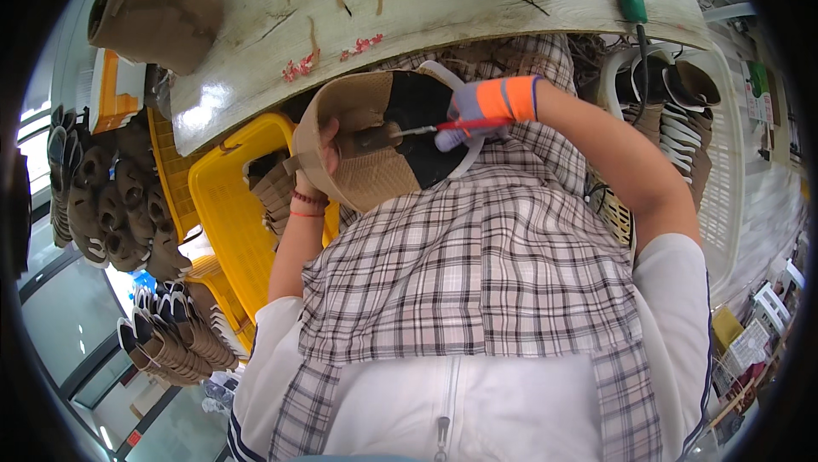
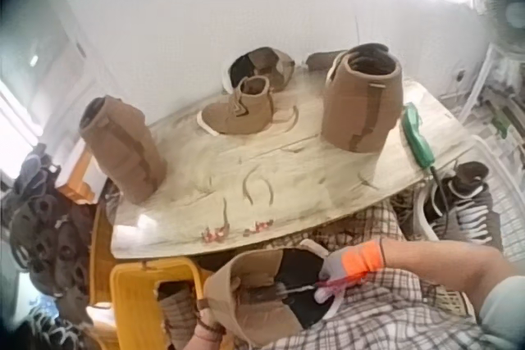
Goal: The person trims excess material from the edges of shoe uppers using scissors. They handle multiple shoe parts one at a time, cut along the edges, and place the trimmed pieces into a yellow bin. The person also uses a handheld tool on the parts and stacks them in a basket.
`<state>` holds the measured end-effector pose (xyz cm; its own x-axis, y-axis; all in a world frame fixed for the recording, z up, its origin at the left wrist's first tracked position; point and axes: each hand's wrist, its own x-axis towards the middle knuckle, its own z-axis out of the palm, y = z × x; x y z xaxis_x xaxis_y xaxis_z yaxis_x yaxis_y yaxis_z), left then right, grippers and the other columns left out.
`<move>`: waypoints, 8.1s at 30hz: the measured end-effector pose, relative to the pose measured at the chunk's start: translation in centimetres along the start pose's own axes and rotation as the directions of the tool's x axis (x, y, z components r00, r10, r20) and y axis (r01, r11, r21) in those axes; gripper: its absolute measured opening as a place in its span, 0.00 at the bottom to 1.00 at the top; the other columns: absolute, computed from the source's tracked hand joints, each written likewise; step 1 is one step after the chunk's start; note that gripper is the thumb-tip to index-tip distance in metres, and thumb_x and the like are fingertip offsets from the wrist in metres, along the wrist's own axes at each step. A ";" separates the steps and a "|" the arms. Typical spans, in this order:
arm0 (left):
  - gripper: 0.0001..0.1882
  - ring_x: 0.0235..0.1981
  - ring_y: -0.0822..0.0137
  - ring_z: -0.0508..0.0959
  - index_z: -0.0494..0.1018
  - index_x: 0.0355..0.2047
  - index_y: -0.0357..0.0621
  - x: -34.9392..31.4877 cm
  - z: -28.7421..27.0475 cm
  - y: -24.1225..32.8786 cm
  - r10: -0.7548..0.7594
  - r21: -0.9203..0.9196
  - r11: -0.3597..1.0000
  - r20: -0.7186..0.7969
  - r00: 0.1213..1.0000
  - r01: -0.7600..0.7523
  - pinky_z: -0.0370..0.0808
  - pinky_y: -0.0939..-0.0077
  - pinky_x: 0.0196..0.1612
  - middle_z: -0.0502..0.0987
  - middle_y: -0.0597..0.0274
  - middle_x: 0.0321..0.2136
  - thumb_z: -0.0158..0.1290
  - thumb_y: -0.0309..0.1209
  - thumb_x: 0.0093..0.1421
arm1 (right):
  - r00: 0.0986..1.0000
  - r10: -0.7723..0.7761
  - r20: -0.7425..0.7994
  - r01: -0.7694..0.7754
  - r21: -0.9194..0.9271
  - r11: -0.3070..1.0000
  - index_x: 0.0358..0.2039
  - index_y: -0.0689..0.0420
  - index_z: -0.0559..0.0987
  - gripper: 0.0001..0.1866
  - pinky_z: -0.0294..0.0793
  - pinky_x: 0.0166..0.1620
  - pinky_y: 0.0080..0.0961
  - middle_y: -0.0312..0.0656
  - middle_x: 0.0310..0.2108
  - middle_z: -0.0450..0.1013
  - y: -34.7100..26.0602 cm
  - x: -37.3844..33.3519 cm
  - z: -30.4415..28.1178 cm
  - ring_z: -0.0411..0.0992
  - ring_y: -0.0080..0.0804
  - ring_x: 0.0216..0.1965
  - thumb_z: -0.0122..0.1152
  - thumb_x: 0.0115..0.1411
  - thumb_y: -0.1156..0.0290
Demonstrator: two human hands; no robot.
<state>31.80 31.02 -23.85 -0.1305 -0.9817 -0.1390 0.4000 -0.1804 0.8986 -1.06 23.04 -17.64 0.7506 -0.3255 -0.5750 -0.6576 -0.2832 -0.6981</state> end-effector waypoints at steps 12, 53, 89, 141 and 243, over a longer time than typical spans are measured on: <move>0.18 0.39 0.54 0.77 0.75 0.40 0.40 4.1 17.0 26.6 0.225 0.485 -0.594 0.866 0.446 -0.642 0.74 0.67 0.47 0.77 0.52 0.38 0.49 0.22 0.47 | 0.789 -0.408 -0.459 0.505 0.108 0.856 0.36 0.57 0.77 0.20 0.67 0.21 0.27 0.38 0.15 0.66 6.2 -5.2 4.7 0.65 0.25 0.16 0.46 0.61 0.54; 0.15 0.45 0.66 0.74 0.71 0.48 0.41 18.6 4.5 21.8 0.032 -0.002 0.999 0.051 0.998 -0.032 0.73 0.70 0.45 0.74 0.58 0.44 0.47 0.25 0.59 | 0.840 0.340 -0.424 0.172 0.800 0.574 0.42 0.57 0.75 0.15 0.68 0.26 0.22 0.36 0.25 0.71 6.3 -7.6 6.4 0.67 0.23 0.23 0.47 0.63 0.61; 0.25 0.49 0.62 0.71 0.62 0.56 0.43 -0.2 4.7 -1.2 0.092 0.177 0.981 -0.091 0.992 -0.075 0.72 0.65 0.50 0.70 0.58 0.49 0.51 0.40 0.62 | 0.607 -0.138 -0.783 -0.436 -0.473 0.766 0.35 0.54 0.74 0.20 0.70 0.39 0.34 0.39 0.33 0.73 -0.4 -1.7 2.9 0.71 0.37 0.38 0.65 0.45 0.57; 0.16 0.35 0.70 0.77 0.68 0.46 0.40 -2.3 -0.7 2.1 -0.506 -0.414 0.775 0.044 0.862 0.476 0.77 0.76 0.31 0.75 0.64 0.34 0.53 0.32 0.60 | 0.794 0.018 -0.608 -0.224 -0.264 0.938 0.40 0.58 0.74 0.21 0.71 0.42 0.35 0.47 0.38 0.73 -2.9 -4.3 3.2 0.71 0.46 0.41 0.59 0.51 0.57; 0.15 0.47 0.65 0.70 0.68 0.50 0.44 1.4 -2.4 -0.7 -0.076 -0.302 0.944 0.200 0.977 0.136 0.67 0.67 0.50 0.73 0.62 0.46 0.49 0.27 0.62 | 0.959 0.240 0.150 -0.258 0.118 0.959 0.16 0.58 0.76 0.37 0.71 0.23 0.24 0.38 0.15 0.70 -5.6 0.6 -0.6 0.69 0.27 0.18 0.53 0.48 0.29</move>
<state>33.50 29.66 -25.64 -0.3395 -0.9328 -0.1212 0.6339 -0.3221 0.7032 2.97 23.86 -13.80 0.5717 -0.2452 -0.7830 -0.8169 -0.0812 -0.5710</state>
